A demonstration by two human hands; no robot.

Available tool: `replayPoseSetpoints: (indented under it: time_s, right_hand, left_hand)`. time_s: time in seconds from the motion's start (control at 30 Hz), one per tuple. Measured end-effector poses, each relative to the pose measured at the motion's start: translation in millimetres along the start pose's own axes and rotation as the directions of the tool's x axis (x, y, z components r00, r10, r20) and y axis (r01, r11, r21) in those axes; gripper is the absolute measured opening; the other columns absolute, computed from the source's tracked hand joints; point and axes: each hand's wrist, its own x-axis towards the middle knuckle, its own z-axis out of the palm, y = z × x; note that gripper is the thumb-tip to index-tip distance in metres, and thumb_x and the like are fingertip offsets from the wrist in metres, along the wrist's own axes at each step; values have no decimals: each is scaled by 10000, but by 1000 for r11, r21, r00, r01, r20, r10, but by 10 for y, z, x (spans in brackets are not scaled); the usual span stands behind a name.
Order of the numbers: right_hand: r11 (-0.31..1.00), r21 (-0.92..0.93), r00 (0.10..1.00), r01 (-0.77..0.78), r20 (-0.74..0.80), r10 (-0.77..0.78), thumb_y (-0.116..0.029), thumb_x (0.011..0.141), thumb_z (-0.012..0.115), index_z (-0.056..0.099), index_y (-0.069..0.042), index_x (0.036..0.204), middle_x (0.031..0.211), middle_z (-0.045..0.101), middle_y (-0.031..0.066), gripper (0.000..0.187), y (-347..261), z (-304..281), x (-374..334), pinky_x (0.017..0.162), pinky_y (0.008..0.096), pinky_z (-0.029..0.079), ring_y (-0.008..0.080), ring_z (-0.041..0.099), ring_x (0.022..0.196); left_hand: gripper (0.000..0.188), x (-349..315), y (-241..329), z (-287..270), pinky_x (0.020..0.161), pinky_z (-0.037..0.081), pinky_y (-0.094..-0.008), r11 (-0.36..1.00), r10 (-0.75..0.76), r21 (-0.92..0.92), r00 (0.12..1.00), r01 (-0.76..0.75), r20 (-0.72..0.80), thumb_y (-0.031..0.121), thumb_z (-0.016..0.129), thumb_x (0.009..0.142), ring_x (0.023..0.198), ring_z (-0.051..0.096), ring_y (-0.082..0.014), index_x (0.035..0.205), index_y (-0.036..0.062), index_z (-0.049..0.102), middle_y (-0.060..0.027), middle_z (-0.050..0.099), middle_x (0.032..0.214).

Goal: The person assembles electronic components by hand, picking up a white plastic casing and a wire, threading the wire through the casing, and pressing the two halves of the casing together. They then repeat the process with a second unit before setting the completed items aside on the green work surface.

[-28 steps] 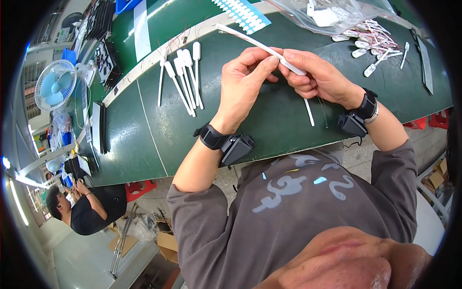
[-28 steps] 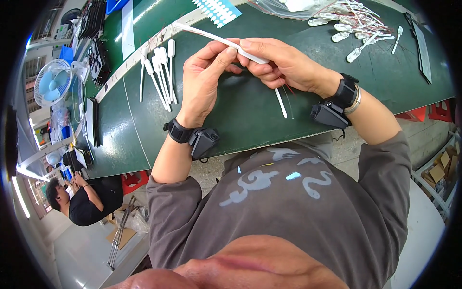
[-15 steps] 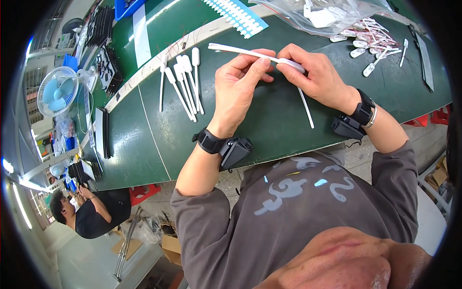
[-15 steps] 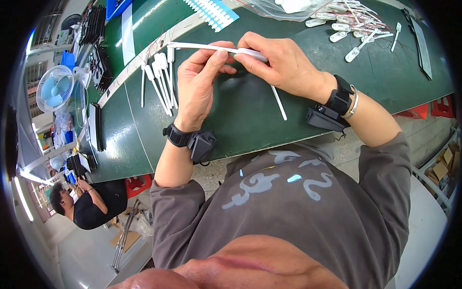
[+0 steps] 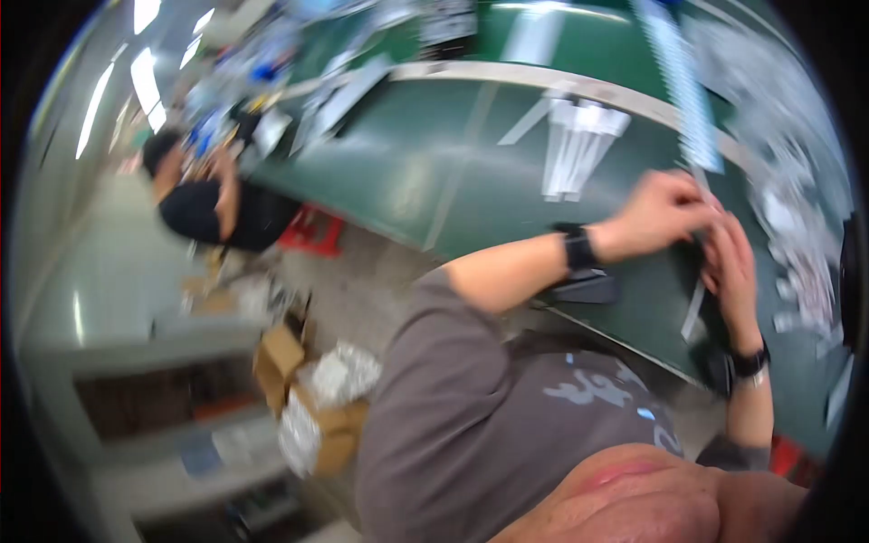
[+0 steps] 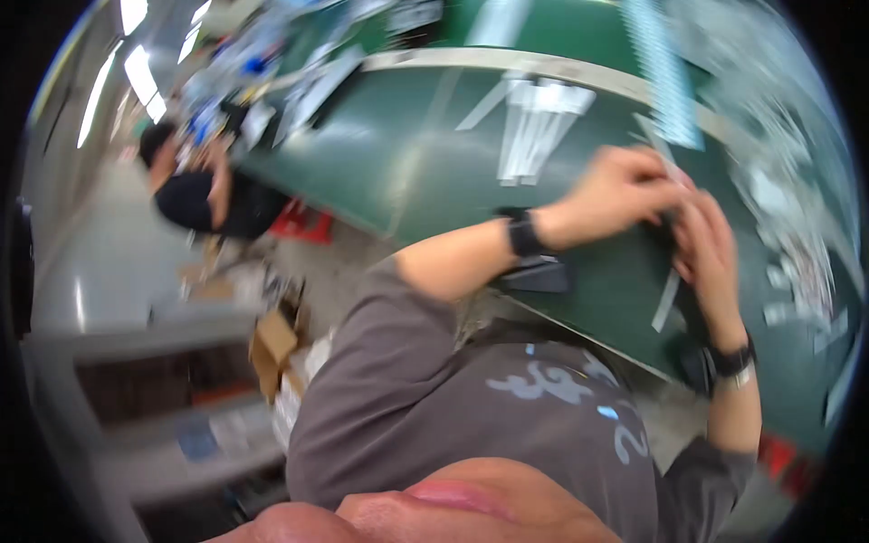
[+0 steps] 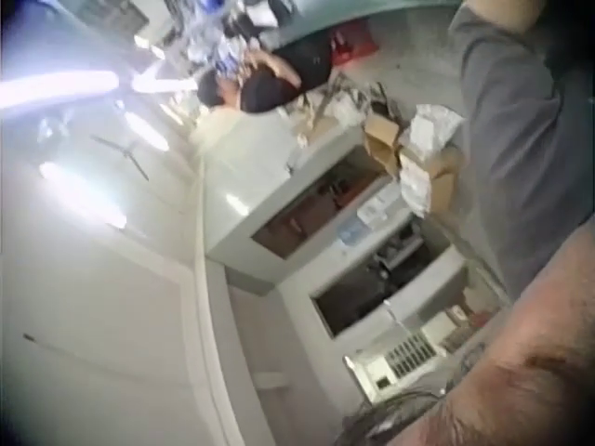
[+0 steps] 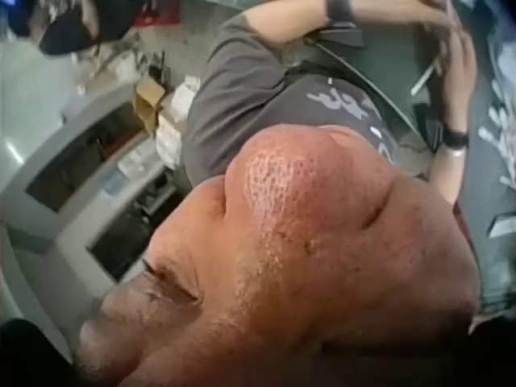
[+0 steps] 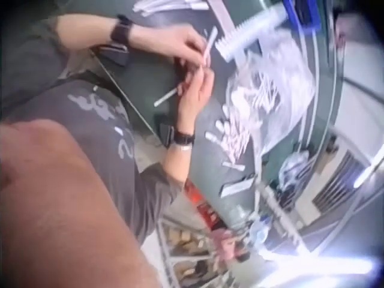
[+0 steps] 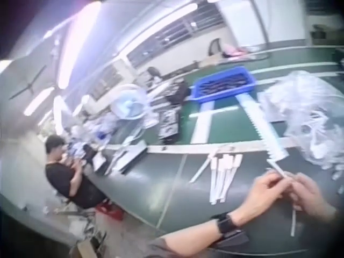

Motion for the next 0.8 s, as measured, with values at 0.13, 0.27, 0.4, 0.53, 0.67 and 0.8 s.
replayPoseSetpoints:
  time_s: [0.13,0.27,0.4,0.53,0.67,0.8]
  right_hand:
    - [987,161,999,-6,42,-1,-281,1026,476,519,-74,1206,717,421,-56,278,3,-74,-55,407,164,274,8,310,487]
    - [982,187,994,0,111,-21,-277,1034,469,511,-58,1176,726,442,-37,265,17,-102,-16,404,170,300,15,329,485]
    - [981,194,996,7,84,-24,-270,1044,447,503,-55,1140,719,443,-39,242,-18,2,6,396,167,287,16,324,480]
    - [980,200,994,2,108,-25,-270,1046,442,499,-55,1129,713,440,-41,238,-2,-90,33,392,165,280,16,321,478]
    - [978,207,994,-11,113,-12,-273,1045,445,498,-55,1129,710,440,-41,239,2,-103,-12,389,165,279,15,322,476]
    - [976,215,996,-23,87,4,-274,1044,448,498,-56,1124,707,440,-41,238,-31,-62,17,381,165,277,15,321,472]
  left_hand:
    - [201,28,-84,57,562,532,-245,997,71,-19,997,-70,16,165,726,846,702,631,-114,841,-35,703,-70,643,813]
    - [192,-8,-14,68,521,514,-245,992,108,-61,994,-107,12,147,724,835,670,629,-118,796,-38,690,-68,639,766]
    - [184,-19,-49,20,521,508,-249,993,106,-55,994,-105,9,138,718,832,659,628,-119,783,-37,687,-66,642,756]
    - [172,-4,-18,43,535,511,-251,994,97,-60,995,-96,12,129,711,832,654,627,-121,775,-32,690,-66,643,754]
    - [174,-27,10,69,549,506,-256,996,86,-34,996,-85,5,131,715,823,656,627,-130,767,-32,692,-74,642,748]
    - [188,10,-9,40,565,494,-270,995,100,10,995,-100,-29,143,728,803,658,626,-147,757,-35,688,-94,641,741]
